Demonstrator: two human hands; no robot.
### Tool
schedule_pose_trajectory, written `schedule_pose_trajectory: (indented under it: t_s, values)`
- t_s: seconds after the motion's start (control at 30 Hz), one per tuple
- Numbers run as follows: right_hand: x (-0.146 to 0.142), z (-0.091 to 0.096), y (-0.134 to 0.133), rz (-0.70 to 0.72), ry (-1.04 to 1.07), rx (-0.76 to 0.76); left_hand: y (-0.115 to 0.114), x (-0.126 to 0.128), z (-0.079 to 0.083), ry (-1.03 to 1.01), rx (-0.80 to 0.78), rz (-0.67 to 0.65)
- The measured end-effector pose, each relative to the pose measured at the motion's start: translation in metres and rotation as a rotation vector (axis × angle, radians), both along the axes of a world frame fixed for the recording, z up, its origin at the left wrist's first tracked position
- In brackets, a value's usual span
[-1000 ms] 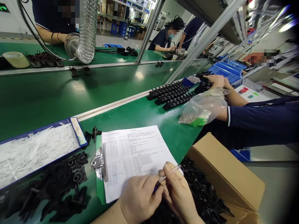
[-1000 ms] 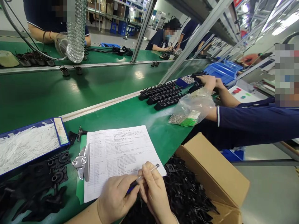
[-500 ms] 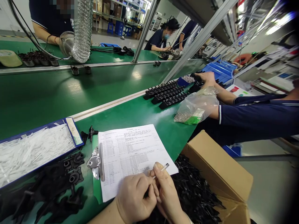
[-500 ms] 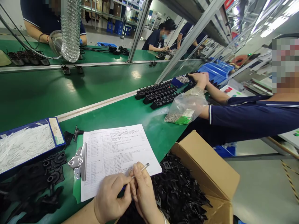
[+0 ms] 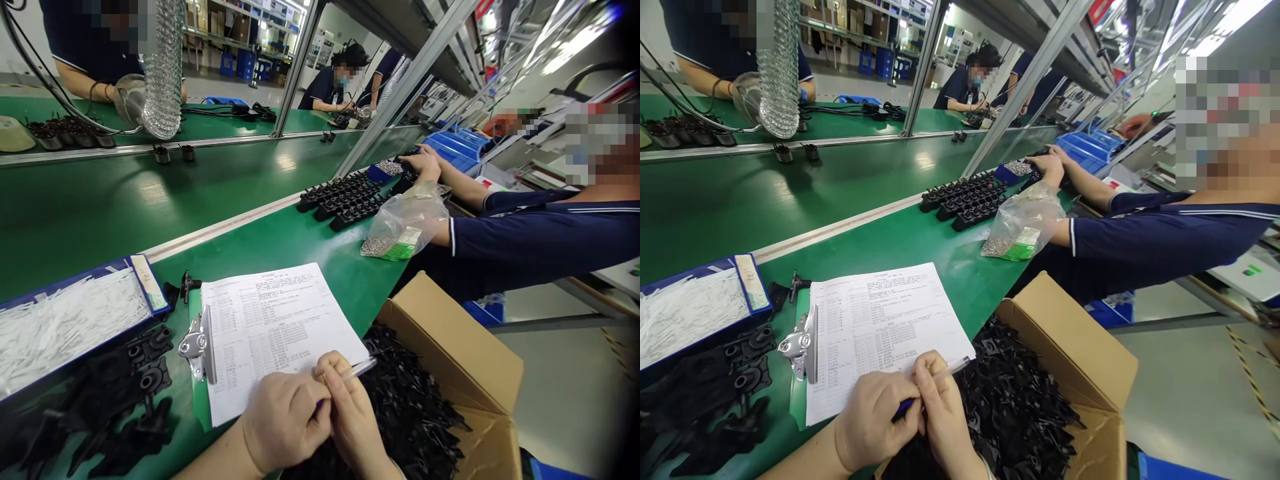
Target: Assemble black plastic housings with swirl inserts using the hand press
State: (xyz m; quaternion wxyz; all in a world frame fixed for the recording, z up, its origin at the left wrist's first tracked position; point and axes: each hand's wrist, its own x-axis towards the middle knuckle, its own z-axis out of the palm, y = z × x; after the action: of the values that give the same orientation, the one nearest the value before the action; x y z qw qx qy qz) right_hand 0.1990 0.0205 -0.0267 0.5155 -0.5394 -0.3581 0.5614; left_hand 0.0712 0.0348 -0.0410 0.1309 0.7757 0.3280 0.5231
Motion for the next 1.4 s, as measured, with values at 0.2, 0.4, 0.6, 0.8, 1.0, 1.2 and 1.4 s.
schedule_pose_trajectory:
  t_s: [0.2,0.4,0.6,0.8,1.0,1.2,1.4]
  values:
    - [-0.006,-0.003,-0.008,-0.120,0.144,-0.033,-0.002,0.002,0.005,-0.008,0.061,-0.021]
    - [-0.019,-0.001,-0.012,-0.113,0.149,-0.086,-0.001,-0.001,0.007,-0.053,0.033,-0.041]
    - [-0.017,0.006,-0.009,0.030,-0.040,-0.034,-0.002,0.001,0.006,-0.074,0.002,0.004]
    - [-0.008,-0.001,-0.012,0.047,-0.144,0.034,-0.001,0.003,0.005,-0.060,-0.090,0.024]
    - [-0.003,-0.005,-0.014,0.068,-0.159,0.016,0.001,0.001,0.006,-0.087,-0.100,-0.046]
    - [-0.008,0.005,-0.009,0.051,-0.169,-0.005,0.000,-0.001,0.004,-0.088,-0.092,-0.059]
    - [0.006,0.017,0.008,-0.165,0.054,0.019,0.001,-0.002,0.004,-0.078,-0.118,-0.096]
